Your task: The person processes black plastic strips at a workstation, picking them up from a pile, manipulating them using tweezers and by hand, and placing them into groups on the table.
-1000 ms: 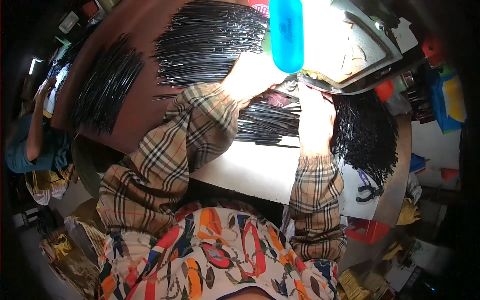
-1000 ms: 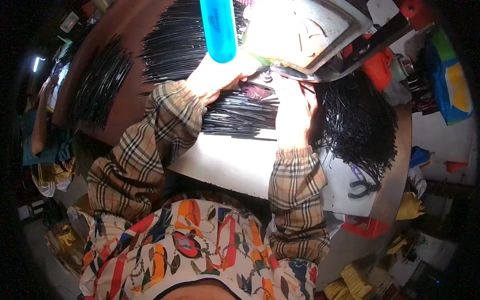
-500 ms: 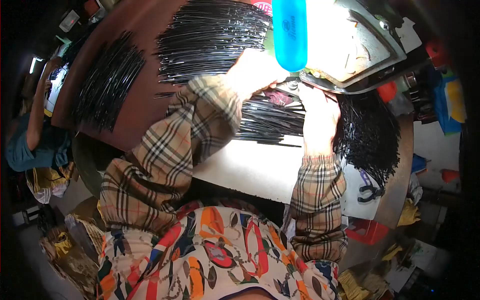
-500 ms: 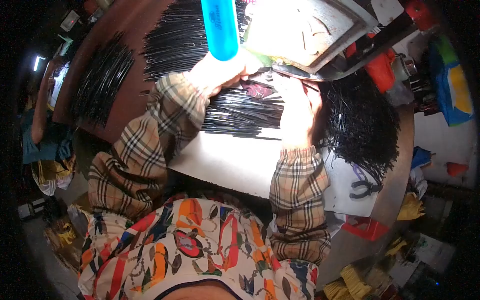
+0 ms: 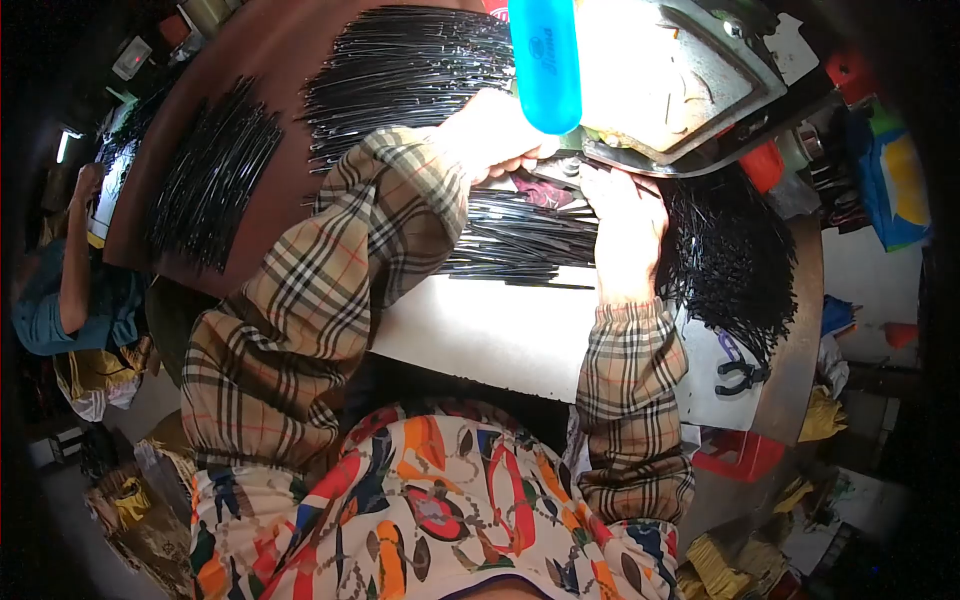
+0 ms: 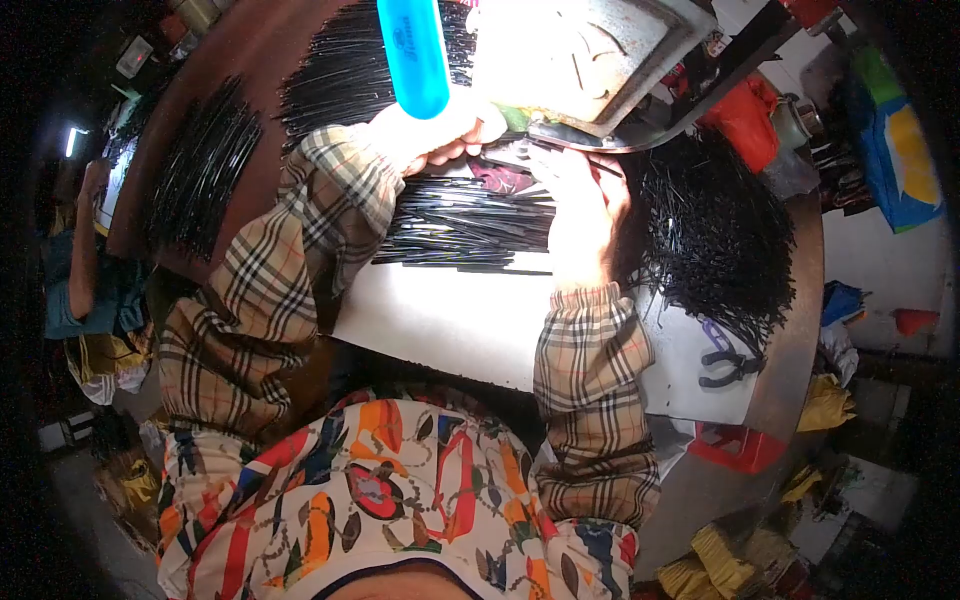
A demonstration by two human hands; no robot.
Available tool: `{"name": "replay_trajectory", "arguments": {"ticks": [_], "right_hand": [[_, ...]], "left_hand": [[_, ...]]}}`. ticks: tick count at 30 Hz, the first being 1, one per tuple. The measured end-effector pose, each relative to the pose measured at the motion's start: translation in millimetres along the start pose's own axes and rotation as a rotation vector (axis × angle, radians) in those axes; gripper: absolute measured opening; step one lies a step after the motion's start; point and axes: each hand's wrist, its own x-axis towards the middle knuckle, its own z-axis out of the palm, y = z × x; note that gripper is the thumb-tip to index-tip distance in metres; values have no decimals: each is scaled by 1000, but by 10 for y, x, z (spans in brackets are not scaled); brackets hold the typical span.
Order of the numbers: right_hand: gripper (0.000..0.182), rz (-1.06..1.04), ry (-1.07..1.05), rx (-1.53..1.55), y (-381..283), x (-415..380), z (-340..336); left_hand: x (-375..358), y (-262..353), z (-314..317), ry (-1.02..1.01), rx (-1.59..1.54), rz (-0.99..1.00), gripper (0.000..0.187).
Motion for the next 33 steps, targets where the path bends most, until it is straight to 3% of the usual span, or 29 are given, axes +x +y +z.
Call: {"name": "replay_trajectory", "arguments": {"ticks": [5,8,9,10,11,12,14,16,18,23,26,27,30,32,33], "right_hand": [[21,-64,-27,-82,77,37,-68],[19,-69,-16,-11,93,37,-46],[17,-115,-134,-82,70,59,-68],[15,-167,-229,-178,-10,58,-54],[13,-49,-117,116,70,73,-39],[12,-51,-92,218,77,50,-33],[12,-53,-54,366,26,-56,-42],[14,152,-75,118,-133,-114,-152],[14,261,-8,232,-373,-352,-103],[13,197,-72,232,-473,-882,-144],[18,210,-98,181,-535,-1085,-51],[18,217,-106,131,-516,-1156,-29],[15,244,-183,-59,-369,-1387,29],[14,-70,-376,-465,-269,-1467,25],[16,-124,-373,-511,-297,-1488,9]], "left_hand": [[17,23,-18,-2,110,-33,27],[-157,159,18,-39,22,29,23],[-7,-99,-56,-164,-117,237,15],[47,-141,-89,-130,-1,174,17],[115,-182,-121,-103,118,109,19],[196,-222,-148,-84,233,41,21],[153,-62,-47,-7,482,128,19],[162,-247,-225,-149,233,248,16],[-275,-23,-47,-209,259,265,22],[-770,-410,-124,-28,-263,37,36],[-989,-677,112,242,-625,129,29],[-1054,-680,125,143,-766,146,28],[-1112,-553,461,242,-887,234,26],[-1081,-535,432,129,-981,284,25],[-1076,-515,409,84,-992,260,25]]}}
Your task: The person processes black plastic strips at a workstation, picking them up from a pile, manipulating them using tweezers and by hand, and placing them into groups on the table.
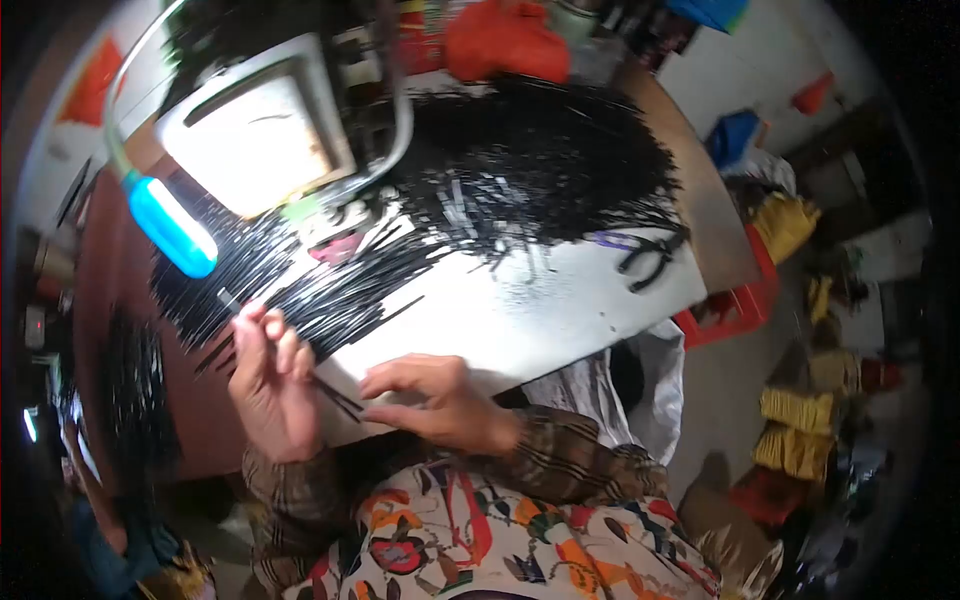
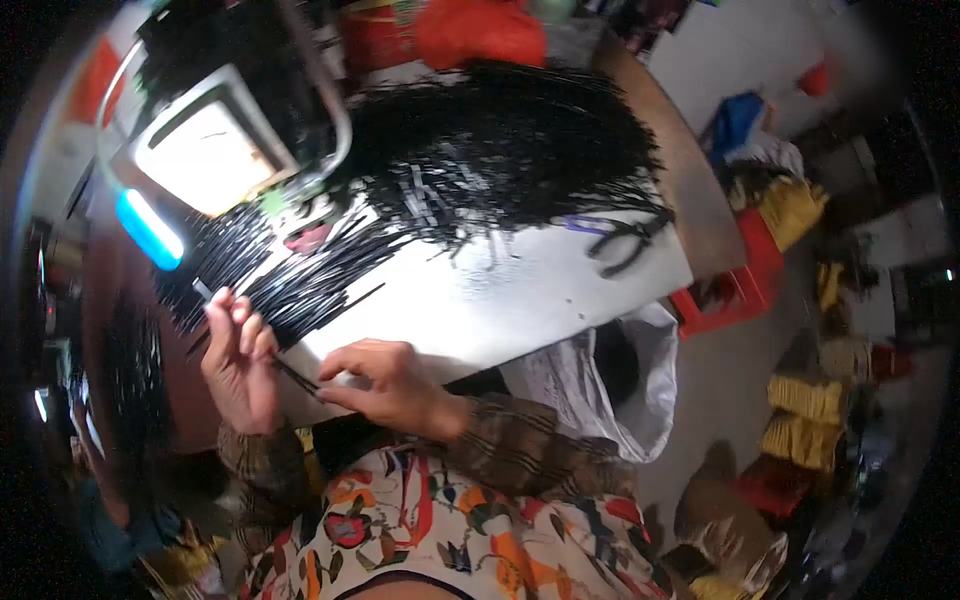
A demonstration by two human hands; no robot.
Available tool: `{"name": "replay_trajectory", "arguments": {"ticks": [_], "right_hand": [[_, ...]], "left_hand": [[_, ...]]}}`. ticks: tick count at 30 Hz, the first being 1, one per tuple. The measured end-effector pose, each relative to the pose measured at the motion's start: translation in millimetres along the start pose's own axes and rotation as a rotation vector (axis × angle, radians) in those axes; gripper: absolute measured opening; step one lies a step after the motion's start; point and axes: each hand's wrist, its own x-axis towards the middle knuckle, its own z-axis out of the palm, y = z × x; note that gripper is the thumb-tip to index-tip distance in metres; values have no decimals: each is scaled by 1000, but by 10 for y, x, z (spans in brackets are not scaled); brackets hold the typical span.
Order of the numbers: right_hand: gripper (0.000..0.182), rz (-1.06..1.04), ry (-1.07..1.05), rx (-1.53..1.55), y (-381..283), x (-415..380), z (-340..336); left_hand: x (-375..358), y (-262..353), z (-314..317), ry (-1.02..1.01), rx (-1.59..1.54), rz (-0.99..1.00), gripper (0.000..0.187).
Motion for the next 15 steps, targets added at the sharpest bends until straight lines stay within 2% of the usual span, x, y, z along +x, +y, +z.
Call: {"name": "replay_trajectory", "arguments": {"ticks": [1,3,4,5,6,7,8,9,10,11,12,13,14,15], "right_hand": [[18,-43,19,-57,-30,-32,-52],[14,82,129,-98,-138,-61,-307],[9,158,226,-240,-162,-87,-491],[14,128,409,-236,22,-85,-655],[13,44,518,-437,184,-74,-892],[14,116,545,-573,105,-31,-1062],[15,124,541,-651,120,-12,-1210],[17,107,480,-787,128,20,-1306],[19,103,430,-732,185,74,-1374],[20,-49,268,-942,249,115,-1509],[24,1,260,-972,297,164,-1539],[25,-194,262,-1159,489,190,-1779],[27,-361,198,-1090,-86,369,-1453],[31,-260,144,-1251,-222,366,-1613]], "left_hand": [[22,1,36,14,23,7,21],[59,-11,96,57,109,3,23],[78,-36,94,37,87,-12,27],[98,-72,74,22,66,-13,32],[137,-106,55,-9,82,-47,34],[154,-132,15,-17,108,-55,37],[145,-182,-29,-56,89,-30,39],[128,-194,40,52,119,-38,40],[95,-198,26,-2,53,-39,44],[153,-317,-125,-72,-1,-18,50],[166,-332,-128,-72,22,-26,54],[114,-249,-55,-52,50,10,50],[134,-315,-66,-29,50,78,48],[124,-347,-107,-22,40,124,46]]}}
